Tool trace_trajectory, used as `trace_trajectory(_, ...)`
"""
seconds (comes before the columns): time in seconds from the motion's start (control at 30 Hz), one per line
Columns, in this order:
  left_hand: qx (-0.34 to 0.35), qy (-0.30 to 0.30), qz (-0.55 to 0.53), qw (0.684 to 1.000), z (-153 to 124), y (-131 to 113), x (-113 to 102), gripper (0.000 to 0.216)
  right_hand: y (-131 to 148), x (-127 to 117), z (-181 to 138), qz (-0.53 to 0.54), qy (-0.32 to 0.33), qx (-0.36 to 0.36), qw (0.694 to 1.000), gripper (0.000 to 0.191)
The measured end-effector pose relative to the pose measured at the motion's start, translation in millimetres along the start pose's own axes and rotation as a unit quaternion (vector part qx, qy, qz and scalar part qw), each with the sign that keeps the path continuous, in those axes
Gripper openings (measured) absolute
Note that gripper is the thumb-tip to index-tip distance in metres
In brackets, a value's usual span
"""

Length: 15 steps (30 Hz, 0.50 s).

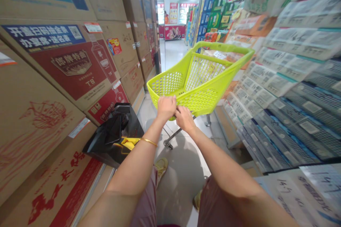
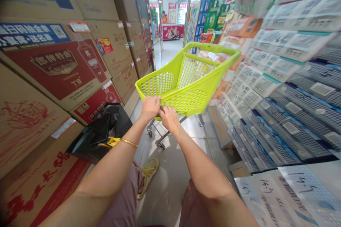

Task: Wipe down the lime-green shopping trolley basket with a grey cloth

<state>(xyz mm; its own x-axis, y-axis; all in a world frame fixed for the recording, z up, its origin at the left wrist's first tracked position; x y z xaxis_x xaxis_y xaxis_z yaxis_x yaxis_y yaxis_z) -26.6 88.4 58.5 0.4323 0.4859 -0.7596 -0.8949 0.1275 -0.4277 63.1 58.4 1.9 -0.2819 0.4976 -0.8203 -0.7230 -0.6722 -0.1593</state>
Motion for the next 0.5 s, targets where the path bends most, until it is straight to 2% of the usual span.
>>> trace_trajectory(0.2,0.051,-0.003,-0.053,0.997,-0.9,7.8,0.7,0.042,-12.1,-13.8,-3.8,0.008,-0.078,0.025,0.997,0.028)
trace_trajectory(0.5,0.058,0.009,-0.082,0.995,-1.4,18.3,-8.0,0.045,-9.6,-20.8,1.6,0.011,-0.148,0.035,0.988,0.029)
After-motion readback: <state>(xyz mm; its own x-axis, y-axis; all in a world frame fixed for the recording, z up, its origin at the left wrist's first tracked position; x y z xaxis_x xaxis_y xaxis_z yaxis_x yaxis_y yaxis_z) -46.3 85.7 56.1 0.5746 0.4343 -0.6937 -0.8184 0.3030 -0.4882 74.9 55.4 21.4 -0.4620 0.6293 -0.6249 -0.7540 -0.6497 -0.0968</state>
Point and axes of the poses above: each hand's wrist, its own z-axis towards the middle knuckle, its own x-axis out of the palm, y = z × x, the point moved 5 cm from there along z, towards the middle knuckle, and after that the axes turned 12 degrees about -x, right-handed, at the moved point
